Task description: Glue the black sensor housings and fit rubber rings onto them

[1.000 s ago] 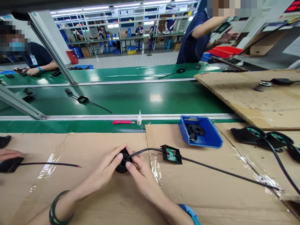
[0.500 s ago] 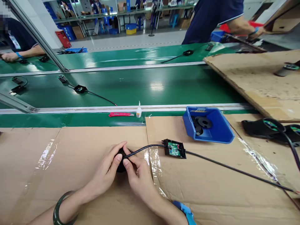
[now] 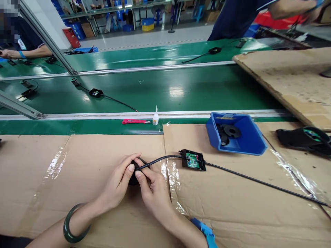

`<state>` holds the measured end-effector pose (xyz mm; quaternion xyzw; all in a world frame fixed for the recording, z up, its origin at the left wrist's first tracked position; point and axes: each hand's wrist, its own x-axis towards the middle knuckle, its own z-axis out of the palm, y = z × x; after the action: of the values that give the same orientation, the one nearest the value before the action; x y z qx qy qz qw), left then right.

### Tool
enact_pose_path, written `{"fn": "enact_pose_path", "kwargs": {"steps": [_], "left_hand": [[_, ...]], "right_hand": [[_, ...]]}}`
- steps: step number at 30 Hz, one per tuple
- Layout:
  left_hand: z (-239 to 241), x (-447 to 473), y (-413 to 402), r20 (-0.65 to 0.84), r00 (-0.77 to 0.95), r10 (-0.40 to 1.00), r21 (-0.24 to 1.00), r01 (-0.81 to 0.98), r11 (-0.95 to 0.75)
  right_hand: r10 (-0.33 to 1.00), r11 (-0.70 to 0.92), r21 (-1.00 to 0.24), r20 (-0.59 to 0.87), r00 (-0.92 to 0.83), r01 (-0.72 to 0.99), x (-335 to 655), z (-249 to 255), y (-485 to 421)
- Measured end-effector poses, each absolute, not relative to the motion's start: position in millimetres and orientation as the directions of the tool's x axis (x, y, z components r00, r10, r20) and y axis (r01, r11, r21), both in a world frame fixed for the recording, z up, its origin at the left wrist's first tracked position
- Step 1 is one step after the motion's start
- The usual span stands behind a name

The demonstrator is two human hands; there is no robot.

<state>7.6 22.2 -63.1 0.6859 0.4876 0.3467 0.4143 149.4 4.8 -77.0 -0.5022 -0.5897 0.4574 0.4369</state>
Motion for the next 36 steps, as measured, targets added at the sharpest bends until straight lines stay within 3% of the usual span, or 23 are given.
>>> {"fn": "enact_pose_path", "kwargs": {"steps": [14, 21, 28, 32, 36], "left_hand": [[-61.8, 9.0, 31.5, 0.06, 0.324, 0.944, 0.925, 0.337, -0.175], [-63.9, 12.7, 37.4, 0.082, 0.286, 0.955, 0.931, 0.319, -0.176], [-62.0, 8.4, 45.6, -0.089, 0.307, 0.948, 0.992, 0.117, 0.056], [-60.7, 1.7, 47.6, -0.272, 0.284, 0.92, 0.959, -0.003, 0.285], [-61.6, -3.4, 46.0, -0.313, 0.311, 0.897, 0.937, -0.054, 0.346]], "right_hand": [[0.976, -0.055, -0.998, -0.055, -0.212, 0.008, 161.2, -75.8, 15.7], [0.982, -0.077, -0.996, -0.083, -0.169, 0.046, 156.3, -69.8, 18.9], [0.972, -0.116, -0.993, -0.112, -0.209, -0.006, 157.4, -70.8, 19.5], [0.965, -0.159, -0.987, -0.151, -0.217, -0.023, 159.4, -71.4, 19.9], [0.963, -0.166, -0.985, -0.153, -0.221, -0.039, 160.8, -72.4, 20.5]]}}
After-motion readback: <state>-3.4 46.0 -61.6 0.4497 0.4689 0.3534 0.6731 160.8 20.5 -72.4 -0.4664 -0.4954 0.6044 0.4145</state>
